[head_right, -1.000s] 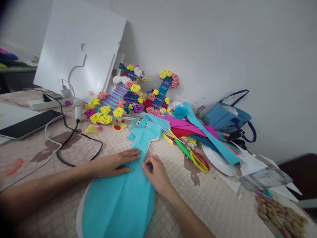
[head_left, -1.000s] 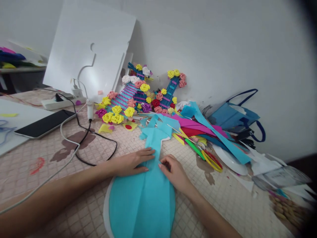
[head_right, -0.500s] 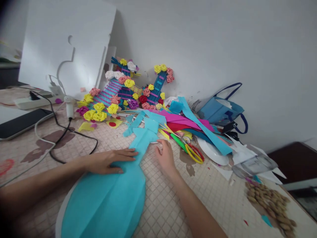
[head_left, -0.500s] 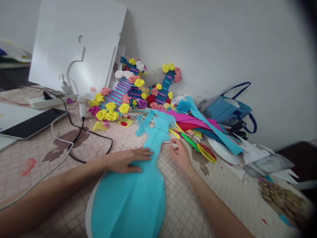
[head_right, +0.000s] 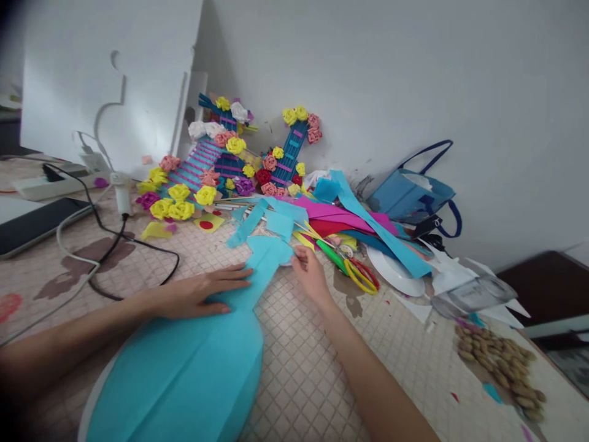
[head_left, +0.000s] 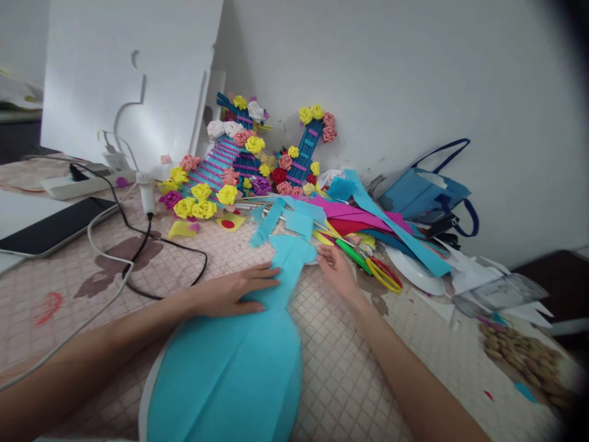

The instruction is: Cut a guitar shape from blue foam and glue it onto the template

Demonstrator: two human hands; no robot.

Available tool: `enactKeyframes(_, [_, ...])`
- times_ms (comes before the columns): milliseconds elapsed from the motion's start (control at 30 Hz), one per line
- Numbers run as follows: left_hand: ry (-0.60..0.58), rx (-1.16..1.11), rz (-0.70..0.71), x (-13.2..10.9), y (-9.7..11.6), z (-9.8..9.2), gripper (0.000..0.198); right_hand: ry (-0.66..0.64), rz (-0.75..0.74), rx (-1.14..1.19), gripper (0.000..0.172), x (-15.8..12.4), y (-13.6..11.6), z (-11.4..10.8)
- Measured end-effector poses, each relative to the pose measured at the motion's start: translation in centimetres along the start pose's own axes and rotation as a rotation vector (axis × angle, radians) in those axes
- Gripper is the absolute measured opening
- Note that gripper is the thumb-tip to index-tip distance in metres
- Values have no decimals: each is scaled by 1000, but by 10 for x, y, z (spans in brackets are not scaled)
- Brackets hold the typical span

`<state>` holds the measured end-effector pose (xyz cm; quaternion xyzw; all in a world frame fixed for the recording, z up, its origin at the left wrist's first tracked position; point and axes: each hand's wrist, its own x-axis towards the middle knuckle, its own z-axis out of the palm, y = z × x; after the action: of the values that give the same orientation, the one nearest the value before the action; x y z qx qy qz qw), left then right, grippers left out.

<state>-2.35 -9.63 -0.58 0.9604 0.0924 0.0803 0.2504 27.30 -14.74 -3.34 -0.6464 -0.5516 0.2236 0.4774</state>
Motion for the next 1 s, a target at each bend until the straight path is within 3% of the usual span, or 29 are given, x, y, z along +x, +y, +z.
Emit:
enactKeyframes(267, [-43,-117,87,3,14,-9,62,-99,260,185,32,-1,6,-27])
enactKeyframes(433, [57,-144,-139,12,28,-13,57,-55,284,295,35,-2,8,-28])
enactKeyframes(533, [104,-40,-290,23,40,-8,69,8,286,338,38,-2,11,-27])
enactKeyframes(633, [72,101,-384,33,53,0,82,39,294,365,40,-3,12,-27])
enactKeyframes(800, [-4,248,-444,38,67,6,74,-12,319,383,40,-9,8,-31])
enactKeyframes(1000, [-39,261,-436,29,84,7,75,-177,378,388,40,-19,-1,-49])
